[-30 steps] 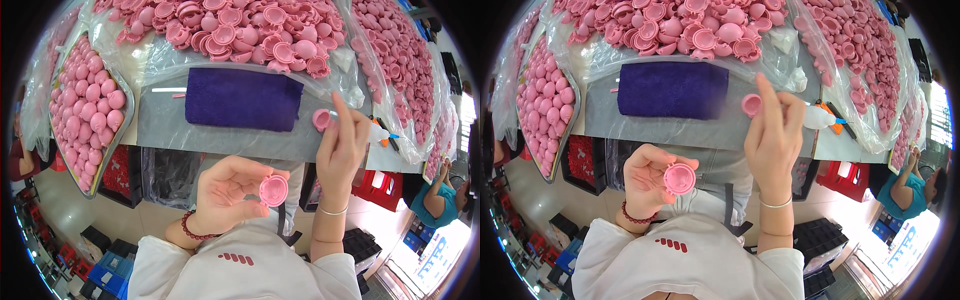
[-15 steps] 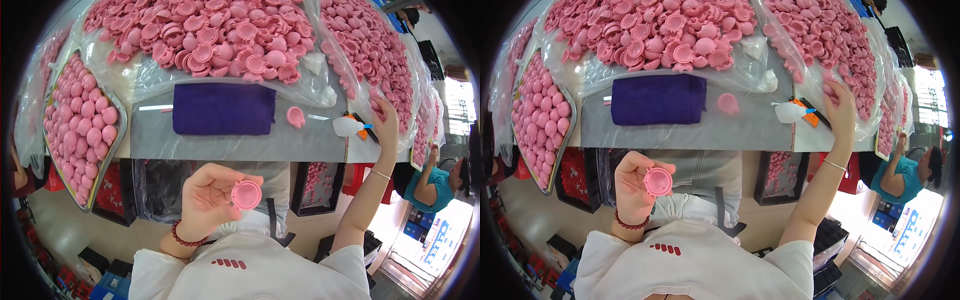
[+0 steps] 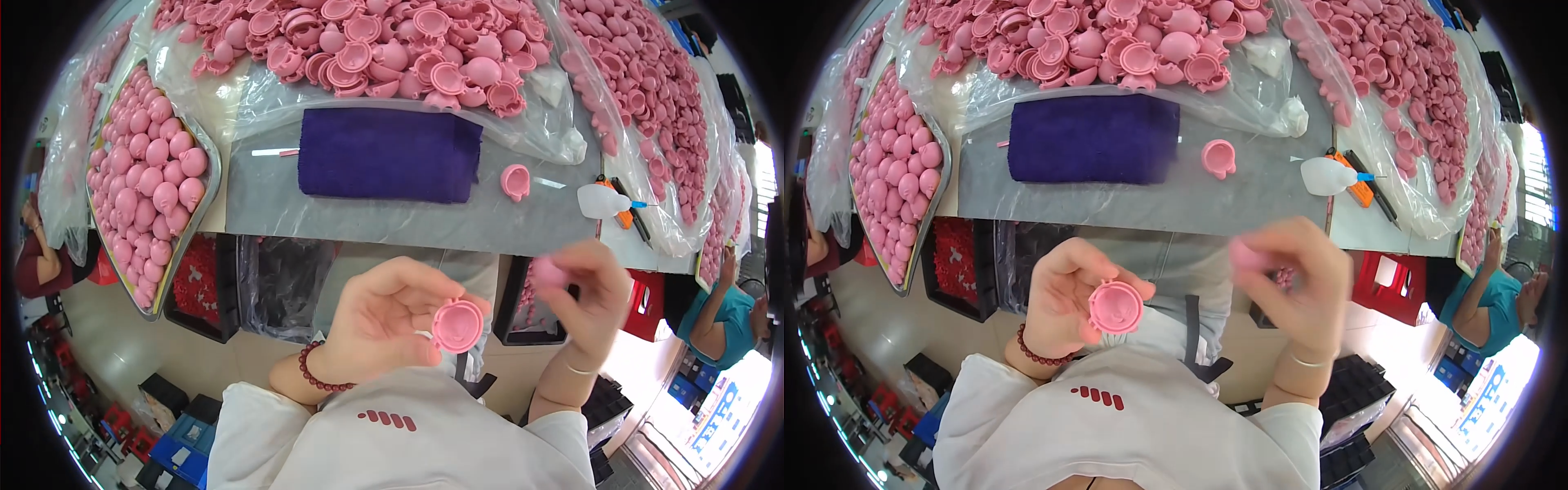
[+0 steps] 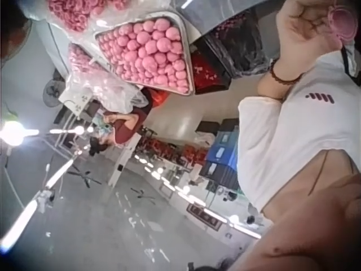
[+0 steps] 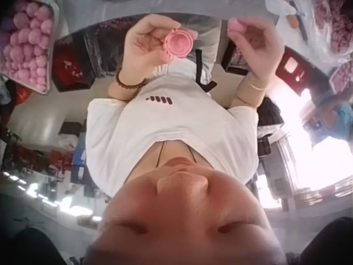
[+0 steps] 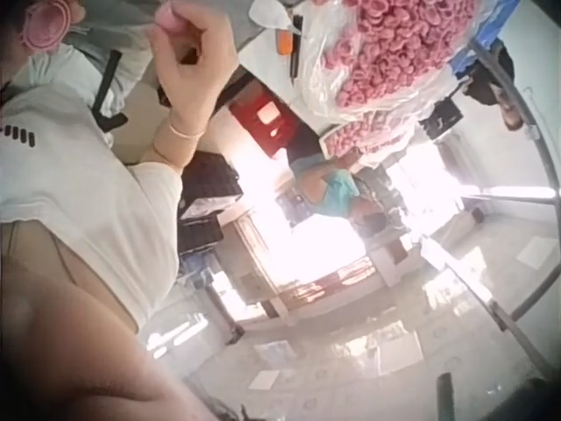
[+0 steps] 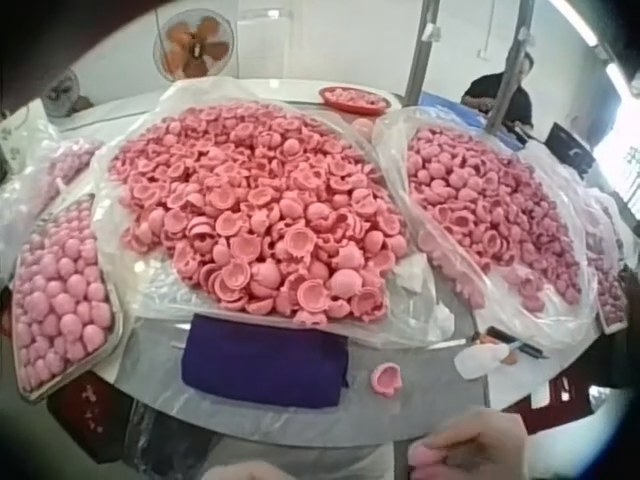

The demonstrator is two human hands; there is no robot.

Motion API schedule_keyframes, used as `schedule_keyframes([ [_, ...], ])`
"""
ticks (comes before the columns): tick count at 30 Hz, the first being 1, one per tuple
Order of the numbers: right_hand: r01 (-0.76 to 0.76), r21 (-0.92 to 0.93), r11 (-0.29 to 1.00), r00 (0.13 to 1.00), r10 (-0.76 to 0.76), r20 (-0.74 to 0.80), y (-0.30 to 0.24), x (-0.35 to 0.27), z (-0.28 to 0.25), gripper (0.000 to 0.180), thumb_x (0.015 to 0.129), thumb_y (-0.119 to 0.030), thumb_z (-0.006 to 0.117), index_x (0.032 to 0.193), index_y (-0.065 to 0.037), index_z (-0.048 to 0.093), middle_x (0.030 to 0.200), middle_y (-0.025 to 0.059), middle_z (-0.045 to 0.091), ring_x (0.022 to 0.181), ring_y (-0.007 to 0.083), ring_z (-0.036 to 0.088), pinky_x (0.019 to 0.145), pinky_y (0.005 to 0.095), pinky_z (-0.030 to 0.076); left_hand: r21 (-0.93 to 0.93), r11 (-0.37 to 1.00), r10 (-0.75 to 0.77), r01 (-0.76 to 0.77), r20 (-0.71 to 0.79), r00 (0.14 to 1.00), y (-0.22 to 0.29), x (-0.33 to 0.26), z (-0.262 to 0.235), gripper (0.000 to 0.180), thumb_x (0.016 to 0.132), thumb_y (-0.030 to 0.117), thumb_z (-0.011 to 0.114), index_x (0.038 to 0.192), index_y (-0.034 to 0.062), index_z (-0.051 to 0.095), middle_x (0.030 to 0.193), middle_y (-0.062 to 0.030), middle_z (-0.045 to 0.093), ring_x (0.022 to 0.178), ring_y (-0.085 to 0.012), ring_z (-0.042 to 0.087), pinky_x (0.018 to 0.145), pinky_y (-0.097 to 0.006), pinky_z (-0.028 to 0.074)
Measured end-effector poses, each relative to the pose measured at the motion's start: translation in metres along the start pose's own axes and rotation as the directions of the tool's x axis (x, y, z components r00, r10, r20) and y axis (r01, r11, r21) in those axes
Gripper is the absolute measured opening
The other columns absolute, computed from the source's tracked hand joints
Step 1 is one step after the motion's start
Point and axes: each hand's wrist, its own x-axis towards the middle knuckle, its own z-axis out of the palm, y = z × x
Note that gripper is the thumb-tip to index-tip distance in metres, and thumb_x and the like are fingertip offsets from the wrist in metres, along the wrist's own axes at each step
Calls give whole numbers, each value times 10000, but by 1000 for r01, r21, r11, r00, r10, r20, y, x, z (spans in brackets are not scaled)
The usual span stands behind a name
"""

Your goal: The person is assembling and gluing small pink plastic components together at a factory workbench.

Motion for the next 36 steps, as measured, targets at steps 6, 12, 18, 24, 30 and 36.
schedule_keyframes([
  [6,196,-281,939,981,-186,62,21,27,35,281,643,-15,735,847,-13,542,761,22,527,630,94,457,530,218,380,-276,922,-263,271,66,962,-2,5,5,528,688,155,763,1084,1,449,1048,-282,569,947,-260,613,733,-319,542],
  [12,281,-666,691,927,-375,3,31,39,39,300,663,-44,713,913,-33,548,824,59,533,638,169,459,541,260,381,-361,894,-246,264,97,964,-1,4,0,498,699,125,751,1079,5,452,1055,-293,558,1010,-289,584,743,-344,544],
  [18,457,-461,761,884,-334,326,22,36,19,378,660,48,633,1031,-7,590,975,101,558,770,221,557,657,293,458,-206,975,-83,88,31,996,0,3,-5,491,691,110,756,1071,11,462,1055,-306,551,997,-311,587,772,-352,533],
  [24,306,-553,775,952,-242,187,15,37,26,351,660,59,638,1004,-9,610,977,98,561,798,211,575,653,279,477,-198,978,-64,66,19,998,-1,8,-5,455,705,110,746,1061,28,475,1041,-314,553,956,-306,605,743,-356,539],
  [30,276,-569,774,961,-241,139,16,35,31,362,645,33,674,998,-8,607,943,88,562,724,166,551,594,236,444,-483,849,-137,214,190,972,-8,11,-14,409,769,142,688,1099,25,475,1027,-330,549,848,-312,621,625,-388,554],
  [36,343,-246,906,886,-399,-236,-5,9,37,398,526,-65,772,896,-23,632,858,82,599,674,170,547,527,253,403,-536,807,-145,248,228,963,-5,13,-9,433,783,146,673,1138,6,468,1038,-334,542,919,-317,599,650,-373,548],
])
